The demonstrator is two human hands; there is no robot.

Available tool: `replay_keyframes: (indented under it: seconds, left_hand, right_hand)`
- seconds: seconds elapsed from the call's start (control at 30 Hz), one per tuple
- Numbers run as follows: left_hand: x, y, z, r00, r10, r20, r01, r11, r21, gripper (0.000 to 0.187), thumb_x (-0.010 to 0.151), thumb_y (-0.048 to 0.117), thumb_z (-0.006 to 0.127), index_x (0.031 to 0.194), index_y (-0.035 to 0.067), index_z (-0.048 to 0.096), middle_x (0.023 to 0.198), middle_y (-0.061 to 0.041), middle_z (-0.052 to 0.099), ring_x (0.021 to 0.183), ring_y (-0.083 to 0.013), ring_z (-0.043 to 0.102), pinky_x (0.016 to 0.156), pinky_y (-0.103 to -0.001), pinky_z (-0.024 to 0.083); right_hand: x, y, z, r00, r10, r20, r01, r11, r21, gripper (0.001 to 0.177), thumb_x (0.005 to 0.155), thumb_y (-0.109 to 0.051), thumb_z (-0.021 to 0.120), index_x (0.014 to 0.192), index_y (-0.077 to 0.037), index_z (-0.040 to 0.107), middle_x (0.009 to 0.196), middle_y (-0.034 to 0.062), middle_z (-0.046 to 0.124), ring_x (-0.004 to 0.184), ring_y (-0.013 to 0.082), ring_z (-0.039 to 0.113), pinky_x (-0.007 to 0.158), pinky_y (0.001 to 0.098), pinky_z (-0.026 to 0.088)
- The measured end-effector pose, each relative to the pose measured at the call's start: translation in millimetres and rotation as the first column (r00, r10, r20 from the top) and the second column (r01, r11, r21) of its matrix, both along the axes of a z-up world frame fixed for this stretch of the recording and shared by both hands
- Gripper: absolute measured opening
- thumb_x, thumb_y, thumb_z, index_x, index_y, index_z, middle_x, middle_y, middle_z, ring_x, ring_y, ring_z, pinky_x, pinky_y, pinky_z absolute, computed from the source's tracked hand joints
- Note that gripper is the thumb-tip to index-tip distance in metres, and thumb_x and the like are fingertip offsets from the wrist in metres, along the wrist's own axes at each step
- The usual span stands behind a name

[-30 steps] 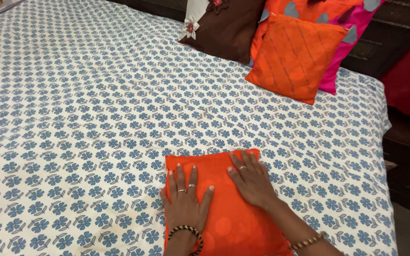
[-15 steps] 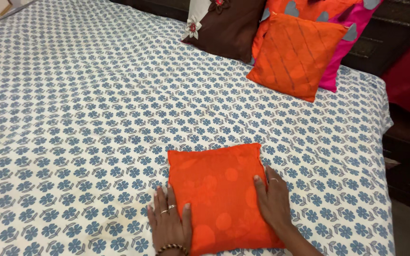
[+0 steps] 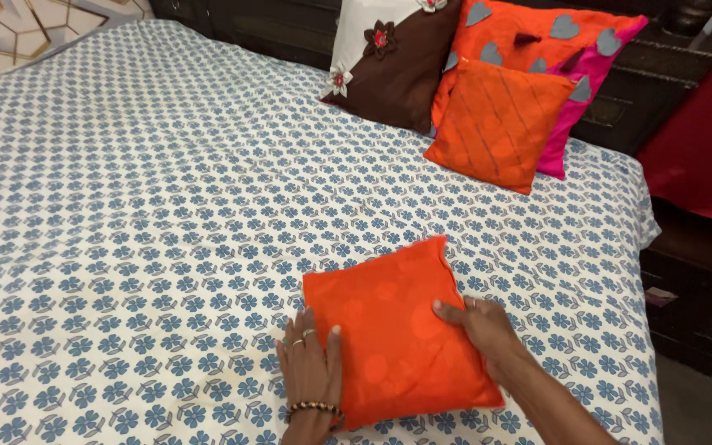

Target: The person arranges decorative pillows on a bed. They smooth and position an orange pillow, then place a brown pillow with a white ribbon bow, adjusting the bow and smoothing the surface before setting it down.

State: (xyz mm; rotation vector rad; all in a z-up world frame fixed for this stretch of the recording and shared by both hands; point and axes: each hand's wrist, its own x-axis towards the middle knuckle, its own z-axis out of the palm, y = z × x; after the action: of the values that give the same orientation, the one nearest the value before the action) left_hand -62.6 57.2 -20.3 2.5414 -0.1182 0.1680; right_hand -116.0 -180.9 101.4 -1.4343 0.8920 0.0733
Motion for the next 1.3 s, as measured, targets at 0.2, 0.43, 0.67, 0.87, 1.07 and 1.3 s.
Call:
replay_keyframes:
  seconds: [0.2,0.43,0.67,0.87,1.07,1.3]
  left_hand:
    - [0,-10,87,0.873,-0.009,-0.488,-0.22,0.886,-0.409,0.079,0.098,0.059,0.036,0.16,0.011,0.039,0.125,-0.025,0.069,0.113,-0.0375,0.072,0.1,-0.046,0.054]
    - [18,-26,68,0.891,-0.153,-0.426,-0.268,0.579,-0.77,0.087,0.087,0.069,0.043,0.151,0.01,0.045,0.136,-0.02,0.066,0.117,-0.03,0.069,0.098,-0.042,0.05]
    - [27,-17,25,0.842,-0.276,-0.464,-0.302,0.471,-0.829,0.101,0.1,0.077,0.044,0.135,-0.018,0.051,0.122,-0.052,0.056,0.1,-0.0649,0.059,0.073,-0.062,0.051]
    - [19,8,1,0.868,-0.106,-0.485,-0.382,0.481,-0.789,0.09,0.071,0.021,0.084,0.145,-0.003,0.041,0.128,-0.02,0.069,0.108,-0.03,0.075,0.091,-0.039,0.062]
    - [25,-12,21,0.914,-0.021,-0.406,-0.322,0.574,-0.753,0.1,0.065,-0.001,0.081,0.153,0.006,0.034,0.135,-0.018,0.062,0.114,-0.0259,0.069,0.098,-0.036,0.056]
    - [54,-15,16,0.984,0.137,-0.111,-0.173,0.876,-0.451,0.074,0.077,0.0,0.066,0.148,0.005,0.045,0.141,-0.021,0.059,0.126,-0.0333,0.061,0.109,-0.041,0.047]
  right_hand:
    - [9,14,118,0.95,0.313,0.013,-0.216,0.683,-0.698,0.035,0.077,-0.029,0.085,0.095,0.001,0.079,0.076,0.0167,0.078,0.059,0.0248,0.073,0.06,0.0362,0.057]
    - [-1,49,127,0.894,0.421,-0.155,-0.198,0.06,-0.978,0.02,0.078,-0.024,0.079,0.083,-0.005,0.076,0.077,0.014,0.073,0.07,0.0271,0.072,0.073,0.0426,0.057]
    - [0,99,65,0.807,0.515,-0.289,-0.505,0.351,-0.788,0.028,0.088,-0.029,0.069,0.109,-0.013,0.076,0.092,0.0102,0.08,0.086,0.0235,0.074,0.084,0.0395,0.058]
    - [24,59,12,0.823,0.541,-0.177,-0.471,0.473,-0.744,0.048,0.087,-0.041,0.067,0.127,-0.013,0.069,0.122,0.0073,0.074,0.111,0.0198,0.071,0.098,0.0366,0.055]
    - [6,25,-51,0.843,0.475,-0.25,-0.427,0.31,-0.849,0.07,0.096,-0.056,0.059,0.146,-0.009,0.05,0.155,0.0214,0.034,0.144,0.0353,0.03,0.113,0.0502,0.032]
    - [17,34,-25,0.857,0.369,-0.361,-0.506,0.461,-0.729,0.061,0.095,-0.055,0.048,0.135,-0.013,0.065,0.146,0.0073,0.061,0.134,0.0231,0.058,0.119,0.0381,0.046]
